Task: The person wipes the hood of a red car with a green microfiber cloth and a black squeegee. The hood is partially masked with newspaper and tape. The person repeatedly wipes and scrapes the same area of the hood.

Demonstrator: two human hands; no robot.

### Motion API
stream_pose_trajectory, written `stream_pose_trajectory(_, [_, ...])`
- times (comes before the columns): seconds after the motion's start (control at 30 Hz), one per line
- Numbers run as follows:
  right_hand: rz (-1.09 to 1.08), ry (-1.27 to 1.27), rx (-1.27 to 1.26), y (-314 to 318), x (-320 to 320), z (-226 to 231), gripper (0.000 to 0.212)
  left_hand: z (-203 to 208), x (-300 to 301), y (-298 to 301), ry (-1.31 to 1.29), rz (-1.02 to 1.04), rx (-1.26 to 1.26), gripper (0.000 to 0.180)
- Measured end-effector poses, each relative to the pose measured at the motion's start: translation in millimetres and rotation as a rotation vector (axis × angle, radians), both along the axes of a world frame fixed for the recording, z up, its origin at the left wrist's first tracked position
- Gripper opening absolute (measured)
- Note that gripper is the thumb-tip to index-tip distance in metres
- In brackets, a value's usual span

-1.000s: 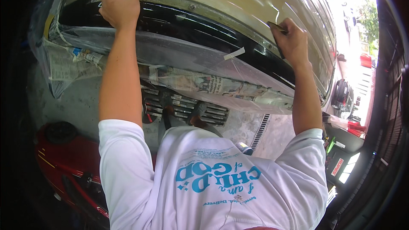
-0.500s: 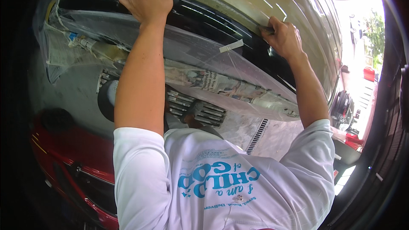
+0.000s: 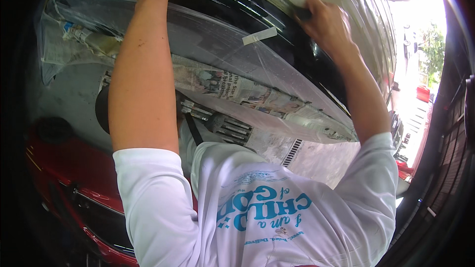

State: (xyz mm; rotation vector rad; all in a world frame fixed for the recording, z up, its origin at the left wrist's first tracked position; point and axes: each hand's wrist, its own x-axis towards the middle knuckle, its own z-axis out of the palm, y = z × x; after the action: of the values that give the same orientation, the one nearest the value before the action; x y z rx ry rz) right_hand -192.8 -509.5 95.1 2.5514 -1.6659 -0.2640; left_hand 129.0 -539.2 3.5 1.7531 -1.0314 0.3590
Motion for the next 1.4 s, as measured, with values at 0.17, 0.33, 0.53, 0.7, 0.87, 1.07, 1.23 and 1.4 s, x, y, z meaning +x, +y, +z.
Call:
stream_pose_trajectory(0.17, [-0.013,0.010,-0.021,-2.3,-3.7,-4.8,0.030,1.0,13.6,8.0,-0.013,0.059,0.044,0.061])
stream_pose_trajectory(0.33, [0.029,-0.026,-0.001,9.5,-6.9,6.4,0.029,-3.1,9.9,-0.5,-0.007,0.062,0.033,0.064])
stream_pose_trajectory(0.53, [0.027,0.004,-0.020,10.0,6.2,2.0,0.035,11.0,0.7,8.2,0.083,0.024,0.065,0.068])
stream_pose_trajectory(0.7, [0.030,0.014,0.012,15.0,-10.7,1.0,0.033,3.3,5.7,5.6,0.003,0.042,0.052,0.070])
stream_pose_trajectory(0.87, [0.022,-0.042,-0.012,-0.2,49.5,8.0,0.029,-11.3,11.7,-2.5,0.027,-0.030,0.048,0.077])
stream_pose_trajectory(1.07, [-0.046,-0.050,0.012,18.1,-11.2,1.6,0.030,-7.6,17.5,3.7,0.026,-0.030,0.109,0.086])
stream_pose_trajectory(1.23, [0.037,-0.087,0.005,-25.0,90.8,-3.7,0.031,9.0,1.0,6.6,0.103,0.011,0.105,0.075])
stream_pose_trajectory(1.4, [0.034,-0.133,0.026,-26.3,92.3,-1.2,0.043,4.3,4.6,6.7,0.093,0.031,0.064,0.080])
